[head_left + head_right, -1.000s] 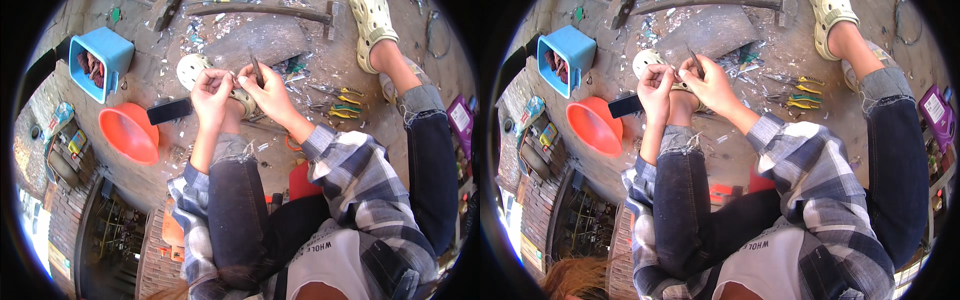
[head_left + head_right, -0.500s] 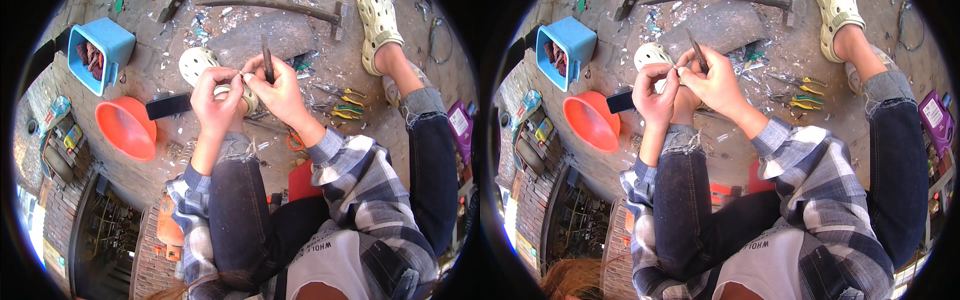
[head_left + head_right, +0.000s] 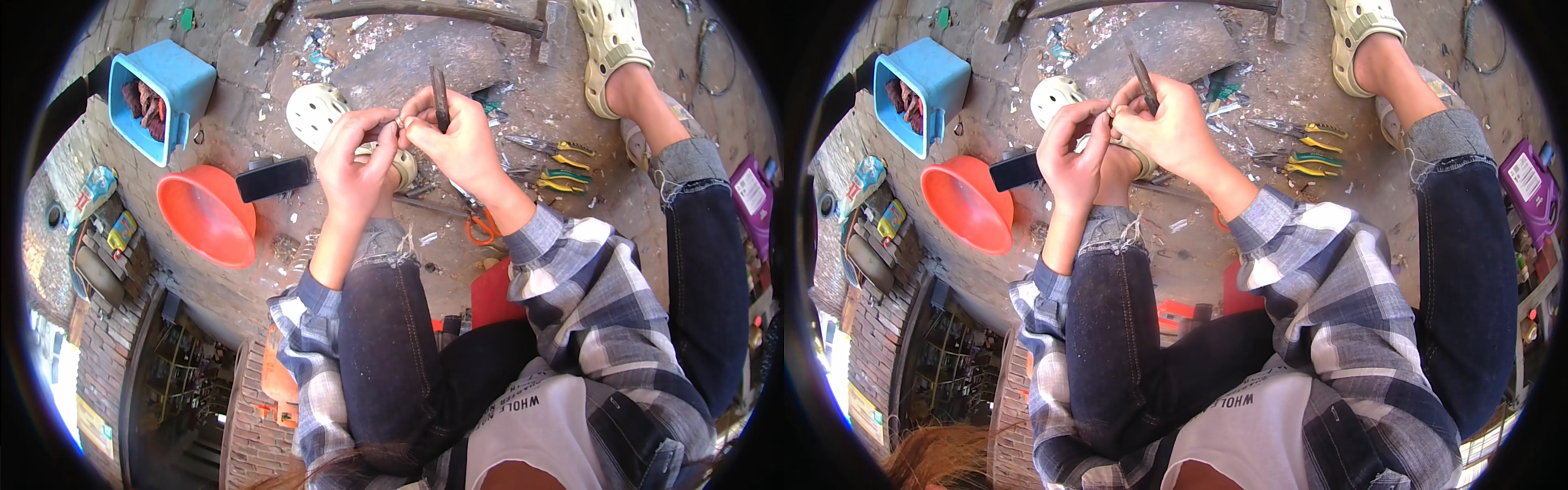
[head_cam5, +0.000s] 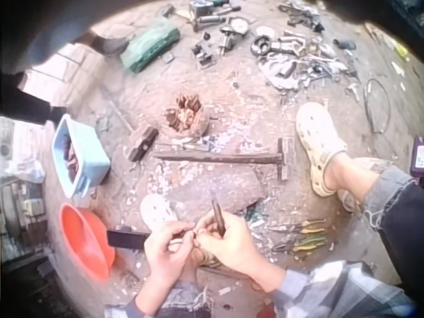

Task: The person sits on a low stool and repeatedly files a small metal piece on a metal block, then hammers it on the same block. The person handles the metal piece and tools directly with their hands.

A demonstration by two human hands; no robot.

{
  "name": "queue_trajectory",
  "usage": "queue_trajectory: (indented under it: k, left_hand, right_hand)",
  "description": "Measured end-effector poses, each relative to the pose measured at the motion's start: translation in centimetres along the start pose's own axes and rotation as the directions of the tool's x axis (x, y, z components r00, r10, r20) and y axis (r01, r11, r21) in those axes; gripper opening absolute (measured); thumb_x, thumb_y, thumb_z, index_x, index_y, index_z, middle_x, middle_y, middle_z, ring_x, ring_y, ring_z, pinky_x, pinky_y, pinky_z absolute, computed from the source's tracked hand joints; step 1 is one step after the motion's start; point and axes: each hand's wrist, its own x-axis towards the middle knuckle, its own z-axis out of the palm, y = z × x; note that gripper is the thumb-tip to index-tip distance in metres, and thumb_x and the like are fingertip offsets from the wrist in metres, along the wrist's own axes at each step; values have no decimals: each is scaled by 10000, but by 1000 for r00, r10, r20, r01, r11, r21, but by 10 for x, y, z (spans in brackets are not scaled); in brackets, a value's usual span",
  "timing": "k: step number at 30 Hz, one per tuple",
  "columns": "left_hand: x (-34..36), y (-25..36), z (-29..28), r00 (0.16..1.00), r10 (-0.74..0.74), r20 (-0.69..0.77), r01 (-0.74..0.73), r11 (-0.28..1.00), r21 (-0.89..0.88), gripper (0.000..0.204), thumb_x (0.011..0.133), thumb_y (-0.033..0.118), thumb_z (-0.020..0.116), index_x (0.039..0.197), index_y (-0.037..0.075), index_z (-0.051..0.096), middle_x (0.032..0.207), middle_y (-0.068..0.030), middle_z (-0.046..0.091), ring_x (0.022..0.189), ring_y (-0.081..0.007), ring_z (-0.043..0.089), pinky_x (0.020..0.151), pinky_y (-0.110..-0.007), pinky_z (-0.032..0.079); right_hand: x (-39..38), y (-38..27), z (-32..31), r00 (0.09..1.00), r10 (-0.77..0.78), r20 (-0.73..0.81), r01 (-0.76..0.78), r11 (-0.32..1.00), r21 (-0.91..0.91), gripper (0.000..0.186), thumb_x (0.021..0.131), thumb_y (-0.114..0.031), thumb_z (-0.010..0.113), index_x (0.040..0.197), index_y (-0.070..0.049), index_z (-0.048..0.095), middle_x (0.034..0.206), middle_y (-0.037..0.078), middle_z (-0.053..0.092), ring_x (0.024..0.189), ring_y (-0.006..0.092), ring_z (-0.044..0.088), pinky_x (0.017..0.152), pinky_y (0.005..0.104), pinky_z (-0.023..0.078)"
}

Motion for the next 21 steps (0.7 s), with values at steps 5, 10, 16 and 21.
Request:
queue_trajectory:
  k: [5, 10, 16, 21]
  left_hand:
    - [-1, -10, 4, 964, -263, 42, 264, 924, -275, 116, 834, -22, 640, 950, -27, 634, 883, -63, 660, 783, -116, 641, 718, -222, 518]
    - [-1, -17, 8, 926, -358, 117, 375, 847, -375, 93, 858, -23, 618, 949, -40, 605, 874, -76, 659, 772, -105, 639, 719, -209, 512]
    - [-4, -28, 15, 901, -413, 134, 433, 839, -329, 72, 861, -18, 615, 929, -37, 606, 841, -69, 659, 737, -101, 634, 683, -208, 511]
    - [-1, -51, 22, 903, -427, 49, 430, 901, -64, 49, 829, 9, 638, 850, -33, 623, 750, -58, 657, 668, -95, 617, 629, -225, 501]
  right_hand:
    - [2, 3, -6, 999, 41, 11, -42, 999, 28, 30, 826, 21, 562, 843, 35, 582, 759, 52, 623, 703, 108, 619, 646, 237, 506]
    - [3, 16, -12, 998, 70, -7, -70, 998, 0, 33, 834, 12, 560, 834, 38, 581, 759, 64, 631, 716, 109, 623, 661, 234, 502]
    - [5, 35, -17, 994, 77, -73, -83, 994, -74, 67, 840, -27, 592, 820, 36, 584, 729, 60, 634, 679, 109, 621, 628, 225, 491]
    - [-1, 54, -23, 977, 39, -208, -96, 957, -273, 233, 916, -189, 562, 800, 12, 589, 649, 42, 607, 610, 101, 589, 564, 253, 455]
